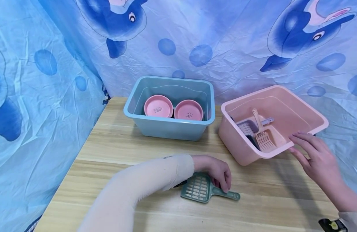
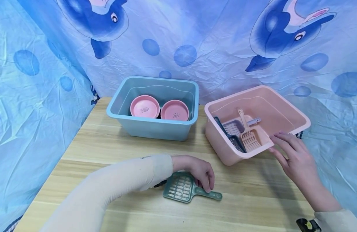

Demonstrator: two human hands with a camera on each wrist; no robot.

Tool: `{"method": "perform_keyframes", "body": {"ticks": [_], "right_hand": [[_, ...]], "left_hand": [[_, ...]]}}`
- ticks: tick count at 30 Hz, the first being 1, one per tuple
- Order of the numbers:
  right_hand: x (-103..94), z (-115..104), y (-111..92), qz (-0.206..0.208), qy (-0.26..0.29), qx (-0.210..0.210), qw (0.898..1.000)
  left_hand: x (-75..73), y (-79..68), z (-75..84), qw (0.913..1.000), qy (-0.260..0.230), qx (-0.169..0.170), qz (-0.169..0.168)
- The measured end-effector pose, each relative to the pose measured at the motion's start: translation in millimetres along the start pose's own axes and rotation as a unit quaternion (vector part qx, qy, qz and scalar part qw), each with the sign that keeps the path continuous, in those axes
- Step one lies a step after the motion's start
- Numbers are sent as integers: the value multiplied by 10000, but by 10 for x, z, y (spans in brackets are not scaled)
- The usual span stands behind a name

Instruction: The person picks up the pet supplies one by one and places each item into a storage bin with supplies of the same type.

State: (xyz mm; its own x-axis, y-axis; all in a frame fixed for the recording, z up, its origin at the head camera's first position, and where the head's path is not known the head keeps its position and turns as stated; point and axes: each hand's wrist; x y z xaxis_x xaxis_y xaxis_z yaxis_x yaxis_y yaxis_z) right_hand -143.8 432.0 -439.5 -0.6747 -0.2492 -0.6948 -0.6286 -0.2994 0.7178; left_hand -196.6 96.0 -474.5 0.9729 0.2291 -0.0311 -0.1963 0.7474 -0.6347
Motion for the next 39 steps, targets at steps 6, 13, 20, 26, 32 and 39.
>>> {"method": "perform_keyframes", "body": {"ticks": [6, 13, 20, 26, 32, 39], "right_hand": [[-9, -3, 13, 36, -36, -27, 10000], [-9, -3, 20, 48, -51, -70, 10000], [-6, -16, 24, 84, 30, -61, 9999], [-2, -17, 17, 108, 55, -93, 9999], [-1, -8, 2, 121, 19, -132, 9998], [-10, -15, 15, 126, 47, -143, 9998]], "left_hand": [[5, -3, -24, 9984, 549, 79, -112], [27, 4, -54, 9945, 993, 295, -136], [48, -18, -48, 9932, 1130, 294, 33], [17, -72, -48, 9968, 720, 339, 80], [-64, -149, -12, 9963, 684, 463, 246], [-229, -382, 151, 9877, 1261, 885, 247]]}}
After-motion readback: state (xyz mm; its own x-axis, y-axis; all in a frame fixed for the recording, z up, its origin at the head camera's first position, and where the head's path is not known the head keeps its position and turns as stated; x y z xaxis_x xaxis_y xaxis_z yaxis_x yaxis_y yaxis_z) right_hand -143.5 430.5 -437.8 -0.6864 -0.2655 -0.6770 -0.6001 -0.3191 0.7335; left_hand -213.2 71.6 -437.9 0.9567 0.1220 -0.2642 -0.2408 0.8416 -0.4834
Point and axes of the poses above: each hand's wrist, its own y-axis towards the middle knuckle, its own x-axis out of the palm, z = x × y, and after that the axes turned 12 degrees about -y, right-handed
